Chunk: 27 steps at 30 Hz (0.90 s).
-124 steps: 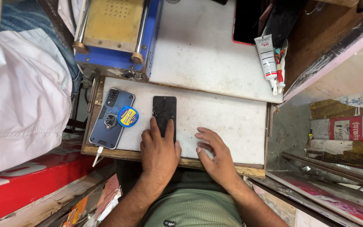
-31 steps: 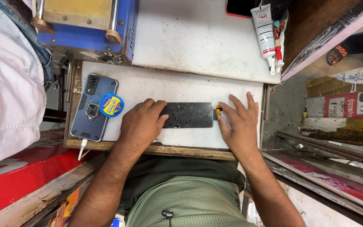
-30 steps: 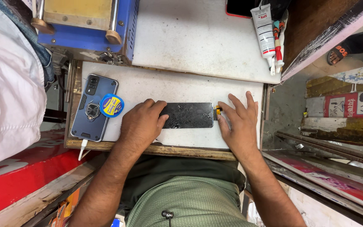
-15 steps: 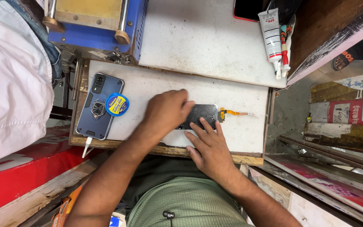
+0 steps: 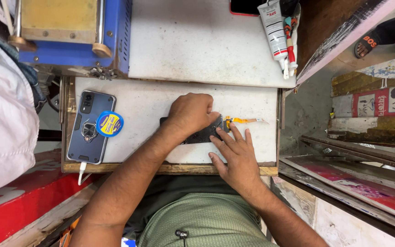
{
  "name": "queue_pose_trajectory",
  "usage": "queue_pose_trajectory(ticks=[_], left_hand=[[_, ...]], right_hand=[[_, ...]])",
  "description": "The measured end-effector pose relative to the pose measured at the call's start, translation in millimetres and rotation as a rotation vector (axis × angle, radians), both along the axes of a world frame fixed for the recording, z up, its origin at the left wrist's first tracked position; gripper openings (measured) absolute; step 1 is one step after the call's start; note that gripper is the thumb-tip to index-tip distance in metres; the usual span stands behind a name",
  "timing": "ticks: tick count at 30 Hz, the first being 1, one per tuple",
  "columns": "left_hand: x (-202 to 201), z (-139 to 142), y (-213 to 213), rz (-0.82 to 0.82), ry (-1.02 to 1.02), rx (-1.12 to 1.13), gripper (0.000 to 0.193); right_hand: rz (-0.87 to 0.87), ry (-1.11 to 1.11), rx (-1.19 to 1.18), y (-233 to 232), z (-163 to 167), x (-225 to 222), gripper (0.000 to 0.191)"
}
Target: The person works on a smartphone with a shattered screen at a repair bench, prying and peeling the broken glass off the display, picking loose glass shards from the frame and adhesive, and pressing the separated panel to detach remaining fragments by hand.
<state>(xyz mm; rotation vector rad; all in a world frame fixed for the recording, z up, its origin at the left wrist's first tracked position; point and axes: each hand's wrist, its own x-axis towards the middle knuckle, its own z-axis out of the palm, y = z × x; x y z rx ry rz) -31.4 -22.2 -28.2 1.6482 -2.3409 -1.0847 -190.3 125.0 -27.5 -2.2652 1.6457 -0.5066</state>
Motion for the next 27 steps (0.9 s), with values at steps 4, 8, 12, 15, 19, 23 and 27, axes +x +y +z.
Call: queue_pose_trajectory(ticks=[4,8,12,15,19,23,27], left_hand=[[-0.1,-3.2,0.1,0.031,-0.029,0.039,0.038],[0.3,-1.6,3.4,0.044,0.002,-0.044,0.034],[-0.5,1.3,3.7,0.081,-0.024,0.025,0.043],[-2.1,2.8,3.3,0.063,-0.095,0.042,0.04],[0.5,4.7,2.6,0.051,-0.038,0.055,0.038],[-3.6,5.1,3.8,0.071,-0.064,-0.028,0.042],[-0.5,3.4,1.1,0.085,-0.012,0.025,0.038]], right_hand=[[-0.008,-0.012,-0.013,0.4,-2.1,0.7,0.042],[-0.013,-0.009,-0.039,-0.6,-2.9,2.5,0.04],[-0.023,-0.006,-0.044,-0.4,-4.5,4.5,0.038],[-0.021,0.016,-0.027,0.2,-5.8,3.8,0.037],[-0.014,0.026,-0.031,0.6,-5.8,3.0,0.038],[-0.016,0.035,-0.03,-1.7,-4.3,3.5,0.038],[-0.017,0.039,-0.022,-1.9,-3.2,2.9,0.039]])
